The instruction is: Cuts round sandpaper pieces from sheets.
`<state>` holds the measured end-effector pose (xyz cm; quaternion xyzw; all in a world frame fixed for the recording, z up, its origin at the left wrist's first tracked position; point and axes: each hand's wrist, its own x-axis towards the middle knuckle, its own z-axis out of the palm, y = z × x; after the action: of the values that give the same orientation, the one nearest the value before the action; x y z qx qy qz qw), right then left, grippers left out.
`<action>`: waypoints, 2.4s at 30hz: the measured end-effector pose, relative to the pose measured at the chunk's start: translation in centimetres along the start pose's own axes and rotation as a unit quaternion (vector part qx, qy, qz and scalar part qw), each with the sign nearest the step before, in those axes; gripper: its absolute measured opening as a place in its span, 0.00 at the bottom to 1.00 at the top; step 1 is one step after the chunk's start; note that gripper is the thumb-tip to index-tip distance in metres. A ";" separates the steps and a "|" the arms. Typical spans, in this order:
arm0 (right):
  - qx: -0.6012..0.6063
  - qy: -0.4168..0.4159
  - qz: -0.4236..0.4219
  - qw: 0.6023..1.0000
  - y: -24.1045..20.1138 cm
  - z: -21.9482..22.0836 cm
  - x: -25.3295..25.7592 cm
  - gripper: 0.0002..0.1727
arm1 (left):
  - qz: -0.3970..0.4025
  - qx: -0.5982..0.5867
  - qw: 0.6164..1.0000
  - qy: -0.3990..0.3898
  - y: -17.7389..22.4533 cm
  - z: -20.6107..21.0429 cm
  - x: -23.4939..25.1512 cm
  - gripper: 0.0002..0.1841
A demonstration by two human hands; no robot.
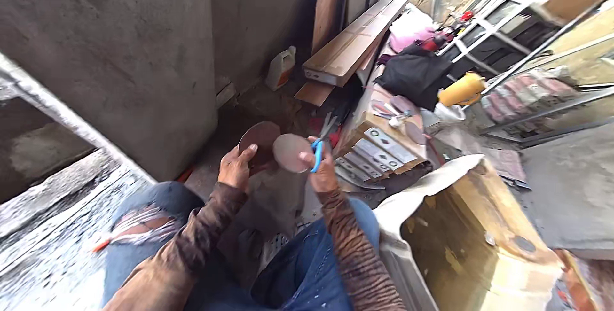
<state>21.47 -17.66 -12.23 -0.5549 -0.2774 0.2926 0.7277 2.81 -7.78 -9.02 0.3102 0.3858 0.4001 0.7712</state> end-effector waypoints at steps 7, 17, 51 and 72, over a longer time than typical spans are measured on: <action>-0.005 0.159 0.014 0.987 1.4 -3.0 2.8 0.38 | 0.012 -0.141 0.990 0.018 2.7 -2.4 1.0 0.20; -0.048 0.145 0.023 0.988 3.5 -1.9 3.0 0.38 | -0.018 -0.169 0.984 0.055 3.5 -2.9 -0.5 0.28; -0.182 0.055 -0.017 0.982 4.9 0.4 1.5 0.41 | 0.100 -0.258 0.961 0.008 4.1 -4.7 1.8 0.41; -0.109 -0.013 -0.205 0.973 -1.0 -3.6 -0.6 0.41 | 0.074 -0.114 0.985 -0.110 -2.2 -1.6 1.4 0.17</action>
<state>23.77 -20.62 -12.16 -0.5581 -0.4247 0.1121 0.7040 2.81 -7.33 -12.05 0.2898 0.2262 0.4613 0.8075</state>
